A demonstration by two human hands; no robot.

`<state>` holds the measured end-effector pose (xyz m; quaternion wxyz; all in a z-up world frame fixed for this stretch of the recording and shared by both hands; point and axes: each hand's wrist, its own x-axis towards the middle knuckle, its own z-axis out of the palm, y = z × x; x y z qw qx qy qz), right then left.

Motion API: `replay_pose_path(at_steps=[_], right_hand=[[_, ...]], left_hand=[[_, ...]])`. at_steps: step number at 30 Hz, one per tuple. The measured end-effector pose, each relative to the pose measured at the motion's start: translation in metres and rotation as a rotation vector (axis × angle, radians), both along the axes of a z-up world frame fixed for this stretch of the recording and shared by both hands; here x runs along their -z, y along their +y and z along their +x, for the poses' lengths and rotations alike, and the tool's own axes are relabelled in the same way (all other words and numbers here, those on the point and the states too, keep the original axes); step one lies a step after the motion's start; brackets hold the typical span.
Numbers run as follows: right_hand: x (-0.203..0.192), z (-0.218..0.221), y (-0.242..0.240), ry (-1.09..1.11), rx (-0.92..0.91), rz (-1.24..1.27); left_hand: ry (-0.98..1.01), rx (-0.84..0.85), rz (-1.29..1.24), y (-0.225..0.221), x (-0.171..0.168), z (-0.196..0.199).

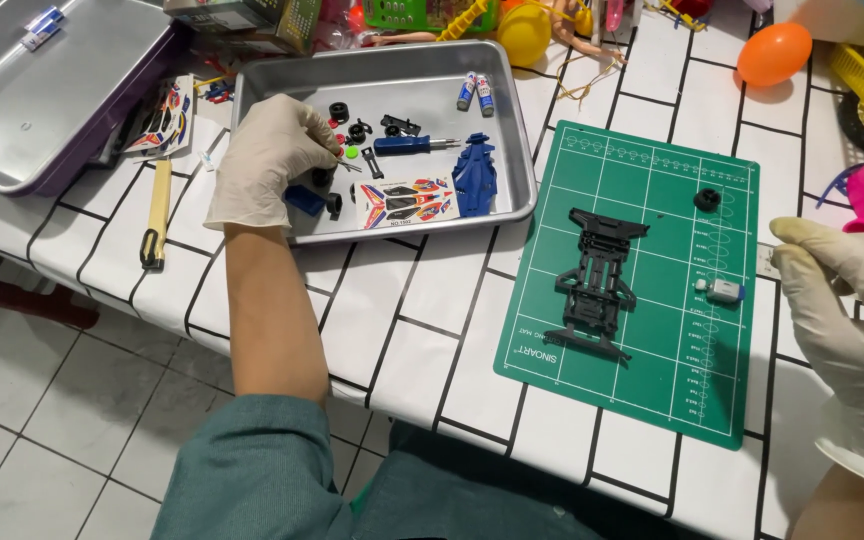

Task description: Assembling a mini 4WD toy car by installing internal components like gears and a motor into the chassis

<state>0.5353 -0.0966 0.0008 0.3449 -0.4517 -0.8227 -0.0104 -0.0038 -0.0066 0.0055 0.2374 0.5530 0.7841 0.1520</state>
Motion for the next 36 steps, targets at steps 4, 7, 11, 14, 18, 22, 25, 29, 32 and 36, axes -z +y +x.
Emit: replay_pose_path(at_steps=[4, 7, 11, 14, 18, 22, 25, 29, 32, 36], right_hand=[[-0.005, -0.003, 0.003, -0.031, -0.058, 0.018], [0.003, 0.005, 0.004, -0.037, -0.042, 0.03], [0.005, 0.004, 0.002, 0.019, -0.018, -0.029], [0.003, 0.003, 0.002, 0.007, -0.033, -0.017], [0.001, 0.004, 0.0, -0.018, 0.003, -0.013], [-0.006, -0.004, 0.0, -0.019, -0.039, 0.025], [-0.015, -0.009, -0.001, -0.064, -0.086, 0.091], [-0.017, -0.021, -0.001, -0.017, -0.077, 0.102], [-0.013, -0.036, 0.002, -0.168, -0.07, 0.276], [-0.012, -0.073, -0.002, -0.094, -0.282, 0.304]], left_hand=[[-0.012, -0.027, 0.02, -0.002, -0.003, 0.001], [-0.015, -0.041, 0.015, -0.004, -0.006, 0.001], [0.07, -0.034, -0.008, -0.006, -0.008, 0.004], [0.053, -0.059, -0.006, -0.006, -0.01, 0.006], [0.002, -0.025, 0.082, -0.002, -0.003, 0.0], [0.018, 0.018, 0.232, 0.004, 0.006, -0.008], [-0.059, 0.03, 0.31, -0.001, -0.007, 0.003], [-0.173, 0.227, 0.47, -0.008, -0.021, 0.033], [-0.568, 0.399, 0.493, -0.015, -0.035, 0.084], [-0.914, 0.588, 0.276, -0.02, -0.032, 0.147]])
